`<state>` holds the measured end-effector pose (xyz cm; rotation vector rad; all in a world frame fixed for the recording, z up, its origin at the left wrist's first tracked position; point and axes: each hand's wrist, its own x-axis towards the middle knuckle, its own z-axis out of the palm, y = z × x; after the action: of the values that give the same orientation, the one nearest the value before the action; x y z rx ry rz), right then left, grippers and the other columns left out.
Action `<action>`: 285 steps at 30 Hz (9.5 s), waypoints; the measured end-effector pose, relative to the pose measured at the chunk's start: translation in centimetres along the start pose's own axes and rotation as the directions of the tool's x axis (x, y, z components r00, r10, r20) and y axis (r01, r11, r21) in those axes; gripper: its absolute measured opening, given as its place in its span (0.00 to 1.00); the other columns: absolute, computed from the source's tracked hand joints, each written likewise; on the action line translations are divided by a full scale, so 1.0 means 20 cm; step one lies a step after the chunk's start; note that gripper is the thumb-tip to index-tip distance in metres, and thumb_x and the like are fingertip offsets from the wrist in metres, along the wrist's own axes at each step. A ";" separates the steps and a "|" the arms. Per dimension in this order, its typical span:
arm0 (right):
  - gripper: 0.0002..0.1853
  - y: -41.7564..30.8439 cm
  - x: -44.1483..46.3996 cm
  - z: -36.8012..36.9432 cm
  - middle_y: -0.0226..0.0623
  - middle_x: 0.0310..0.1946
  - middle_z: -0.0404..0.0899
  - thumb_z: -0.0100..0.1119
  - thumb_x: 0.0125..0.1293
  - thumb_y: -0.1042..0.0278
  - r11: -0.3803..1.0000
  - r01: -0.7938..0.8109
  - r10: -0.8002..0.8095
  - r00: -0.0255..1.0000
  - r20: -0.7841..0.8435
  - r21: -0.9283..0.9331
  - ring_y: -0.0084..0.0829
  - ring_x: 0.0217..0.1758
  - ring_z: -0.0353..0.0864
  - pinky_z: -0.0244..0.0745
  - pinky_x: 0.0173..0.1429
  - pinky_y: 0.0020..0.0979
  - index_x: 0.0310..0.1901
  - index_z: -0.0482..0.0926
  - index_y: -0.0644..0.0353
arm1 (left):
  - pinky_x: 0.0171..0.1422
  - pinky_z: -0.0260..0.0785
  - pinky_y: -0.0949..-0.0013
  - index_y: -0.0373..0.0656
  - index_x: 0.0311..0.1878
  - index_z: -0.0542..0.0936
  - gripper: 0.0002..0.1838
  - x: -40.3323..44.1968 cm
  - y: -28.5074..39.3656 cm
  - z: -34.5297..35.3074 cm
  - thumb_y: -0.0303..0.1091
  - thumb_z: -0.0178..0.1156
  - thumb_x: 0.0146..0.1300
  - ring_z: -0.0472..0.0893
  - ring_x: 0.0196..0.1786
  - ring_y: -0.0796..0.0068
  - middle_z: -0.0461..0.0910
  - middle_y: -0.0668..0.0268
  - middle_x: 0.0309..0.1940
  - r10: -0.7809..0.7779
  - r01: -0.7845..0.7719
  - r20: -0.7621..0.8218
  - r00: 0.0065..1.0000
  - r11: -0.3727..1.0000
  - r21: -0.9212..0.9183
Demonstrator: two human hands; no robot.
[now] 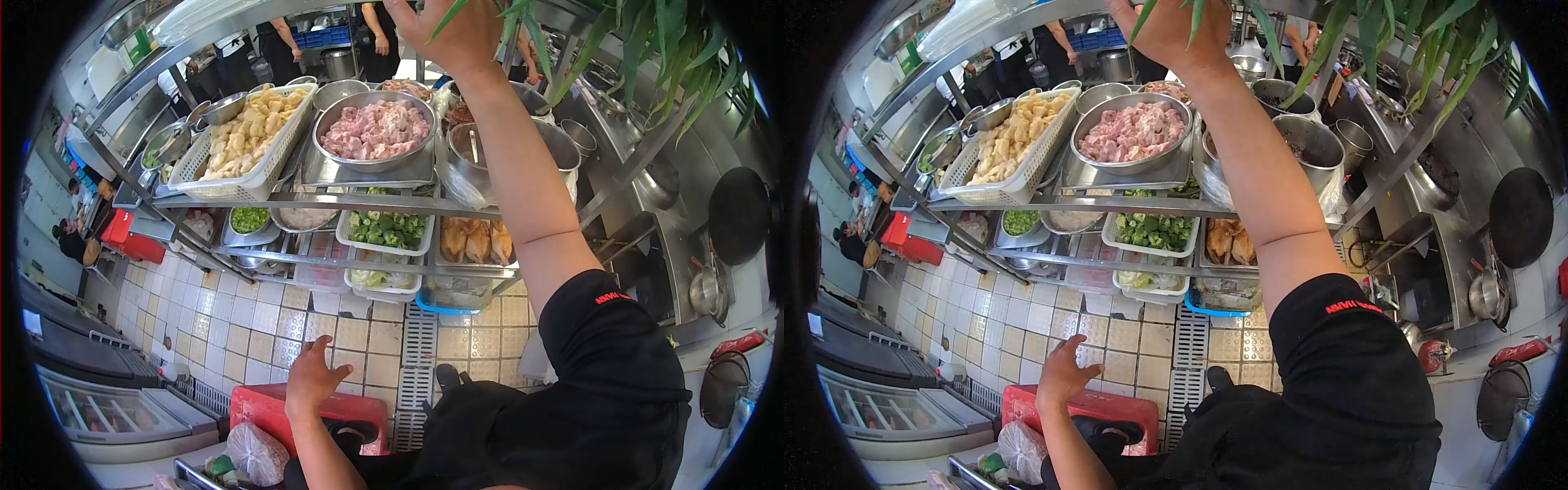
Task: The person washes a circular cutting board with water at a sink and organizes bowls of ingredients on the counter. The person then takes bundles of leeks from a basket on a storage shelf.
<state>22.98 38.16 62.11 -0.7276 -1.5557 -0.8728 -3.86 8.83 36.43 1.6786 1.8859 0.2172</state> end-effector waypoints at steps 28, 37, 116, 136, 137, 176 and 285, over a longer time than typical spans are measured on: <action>0.20 -0.01 0.01 0.00 0.34 0.39 0.83 0.59 0.66 0.42 0.977 -0.012 0.042 0.990 0.136 -0.215 0.39 0.43 0.80 0.75 0.47 0.39 0.46 0.83 0.50 | 0.63 0.71 0.56 0.45 0.66 0.71 0.37 -0.03 0.00 -0.04 0.43 0.71 0.52 0.78 0.59 0.50 0.77 0.53 0.58 -0.089 0.086 0.058 0.994 0.995 0.050; 0.23 0.04 0.01 0.02 0.35 0.41 0.84 0.57 0.66 0.40 0.971 0.029 -0.002 0.993 0.114 -0.238 0.42 0.47 0.80 0.75 0.48 0.42 0.46 0.84 0.52 | 0.62 0.71 0.55 0.43 0.66 0.71 0.37 -0.03 -0.01 -0.03 0.42 0.71 0.52 0.77 0.58 0.50 0.76 0.52 0.57 -0.067 0.063 0.067 0.996 0.996 0.055; 0.21 0.19 -0.01 0.07 0.38 0.43 0.84 0.53 0.72 0.45 0.940 0.130 -0.057 0.972 0.229 -0.317 0.42 0.46 0.81 0.74 0.52 0.40 0.51 0.82 0.55 | 0.60 0.71 0.52 0.46 0.63 0.73 0.30 0.00 -0.01 0.06 0.50 0.63 0.62 0.80 0.56 0.53 0.78 0.52 0.54 -0.051 0.049 0.040 0.998 0.996 0.069; 0.24 0.21 0.00 0.07 0.38 0.40 0.83 0.52 0.72 0.43 0.946 0.099 -0.021 0.969 0.246 -0.308 0.41 0.45 0.79 0.73 0.50 0.41 0.52 0.81 0.56 | 0.59 0.72 0.53 0.46 0.63 0.74 0.30 -0.02 -0.01 0.07 0.49 0.64 0.61 0.80 0.56 0.53 0.78 0.54 0.53 -0.057 0.056 0.011 0.998 0.997 0.062; 0.24 0.20 0.00 0.07 0.38 0.41 0.83 0.52 0.72 0.43 0.945 0.093 -0.010 0.966 0.257 -0.315 0.41 0.45 0.79 0.74 0.51 0.41 0.53 0.81 0.55 | 0.59 0.72 0.53 0.46 0.63 0.74 0.29 -0.02 -0.01 0.07 0.49 0.64 0.61 0.80 0.56 0.54 0.78 0.54 0.53 -0.056 0.056 0.003 0.998 0.996 0.063; 0.22 0.04 0.00 0.00 0.38 0.45 0.83 0.55 0.69 0.45 0.970 0.054 -0.009 0.982 0.189 -0.237 0.43 0.48 0.80 0.74 0.51 0.41 0.49 0.82 0.55 | 0.58 0.72 0.52 0.45 0.64 0.72 0.31 0.05 0.05 0.13 0.52 0.63 0.62 0.79 0.55 0.49 0.77 0.50 0.55 -0.007 0.005 0.022 1.000 0.995 0.099; 0.21 0.28 -0.10 0.38 0.45 0.53 0.81 0.57 0.68 0.52 0.979 0.079 -0.033 0.970 0.242 -0.186 0.47 0.54 0.81 0.74 0.61 0.40 0.57 0.80 0.56 | 0.50 0.75 0.57 0.41 0.44 0.84 0.24 -0.45 -0.87 2.11 0.54 0.62 0.58 0.83 0.46 0.57 0.85 0.53 0.39 -0.891 0.604 -0.083 0.446 0.368 -0.707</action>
<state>23.97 47.59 60.42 -0.9614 -1.7249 -1.0193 3.93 -13.99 -3.31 0.1485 2.4019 0.7678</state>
